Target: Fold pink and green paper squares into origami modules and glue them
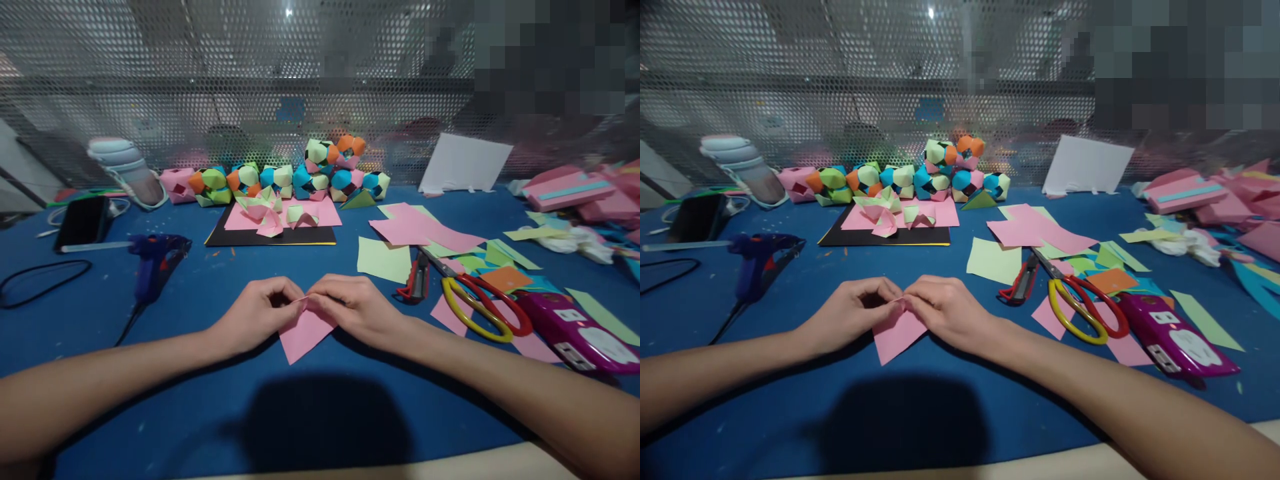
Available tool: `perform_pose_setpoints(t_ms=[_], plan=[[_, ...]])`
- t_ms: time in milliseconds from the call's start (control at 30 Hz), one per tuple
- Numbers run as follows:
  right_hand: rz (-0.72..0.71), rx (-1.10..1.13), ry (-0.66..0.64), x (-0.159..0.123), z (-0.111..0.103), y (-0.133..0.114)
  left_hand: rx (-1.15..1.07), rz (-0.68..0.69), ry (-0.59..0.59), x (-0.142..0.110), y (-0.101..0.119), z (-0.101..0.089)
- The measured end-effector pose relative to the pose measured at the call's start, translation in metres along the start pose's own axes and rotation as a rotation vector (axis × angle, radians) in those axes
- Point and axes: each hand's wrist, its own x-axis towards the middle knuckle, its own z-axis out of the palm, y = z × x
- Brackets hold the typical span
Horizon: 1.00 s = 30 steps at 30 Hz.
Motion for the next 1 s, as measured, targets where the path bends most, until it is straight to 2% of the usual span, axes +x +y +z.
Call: perform_pose_setpoints(t_ms=[100, 267, 467, 667, 800, 900, 1000], plan=[[0.057, 0.057, 0.041, 0.001, -0.002, -0.001, -0.048, -0.027, 0.046, 0.001, 0.001, 0.001], [0.209, 0.086, 0.122, 0.003, -0.001, -0.002, -0.166, -0.107, 0.219, 0.003, 0.0, 0.003], [0.256, 0.101, 0.215, -0.001, 0.011, -0.001, -0.292, -0.169, 0.228, 0.003, -0.004, 0.007], [0.393, 0.462, 0.309, -0.001, 0.02, -0.003, -0.397, -0.192, 0.275, 0.002, -0.004, 0.011], [0.461, 0.549, 0.405, 0.004, 0.023, -0.003, -0.483, -0.183, 0.312, 0.0, -0.003, 0.014], [0.472, 0.522, 0.408, 0.006, 0.022, -0.003, -0.451, -0.18, 0.338, 0.0, -0.003, 0.015], [0.377, 0.344, 0.36, 0.006, 0.02, -0.002, -0.414, -0.188, 0.344, 0.0, -0.004, 0.016]])
